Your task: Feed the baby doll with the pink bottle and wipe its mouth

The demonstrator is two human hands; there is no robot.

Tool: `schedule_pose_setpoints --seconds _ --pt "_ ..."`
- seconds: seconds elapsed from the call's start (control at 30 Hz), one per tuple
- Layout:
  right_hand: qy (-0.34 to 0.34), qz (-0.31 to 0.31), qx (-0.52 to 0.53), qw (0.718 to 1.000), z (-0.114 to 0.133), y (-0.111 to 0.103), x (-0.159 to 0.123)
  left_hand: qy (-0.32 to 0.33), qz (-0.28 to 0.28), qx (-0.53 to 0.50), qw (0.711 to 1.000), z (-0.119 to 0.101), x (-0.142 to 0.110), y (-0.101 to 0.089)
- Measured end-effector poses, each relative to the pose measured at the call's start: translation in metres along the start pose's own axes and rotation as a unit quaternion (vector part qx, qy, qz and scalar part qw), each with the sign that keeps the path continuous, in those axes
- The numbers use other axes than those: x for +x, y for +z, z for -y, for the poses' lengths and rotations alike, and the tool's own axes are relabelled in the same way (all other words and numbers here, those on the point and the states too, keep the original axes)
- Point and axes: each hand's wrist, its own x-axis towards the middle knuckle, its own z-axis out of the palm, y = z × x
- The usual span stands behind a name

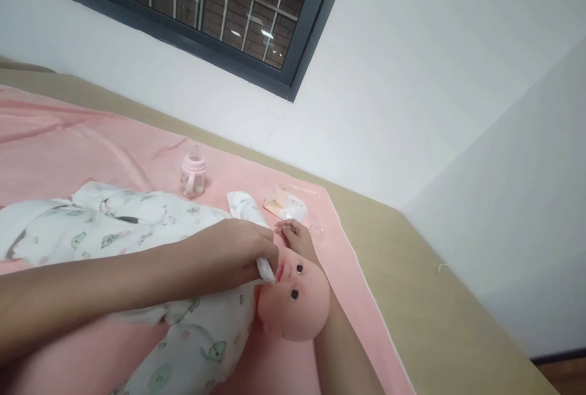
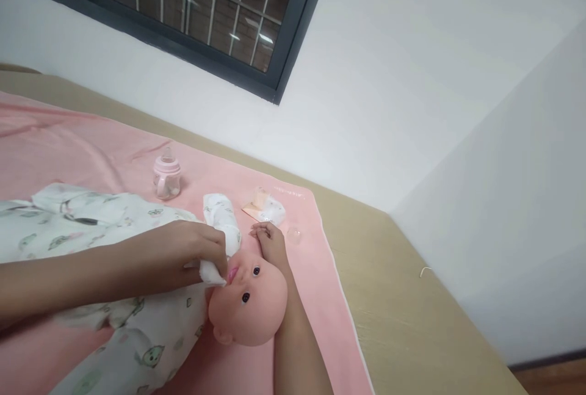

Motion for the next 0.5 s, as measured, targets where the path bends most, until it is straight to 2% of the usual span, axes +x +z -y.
schedule_pose_setpoints --seconds 0.17,0.33,0.5 --pt "0.002 0.002 -0.001 1.000 0.0020 0.0000 -0.0005 -0.007 0.017 0.013 1.000 0.0012 0.0012 0.0017" --pt "0.001 -0.003 0.000 1.000 0.0034 0.0007 -0.0017 -0.003 -0.009 0.026 1.000 0.0069 -0.0002 0.0043" --pt "0.006 -0.001 0.006 1.000 0.0006 0.0008 -0.0005 -0.010 -0.009 0.051 0.999 0.0083 0.0008 0.0045"
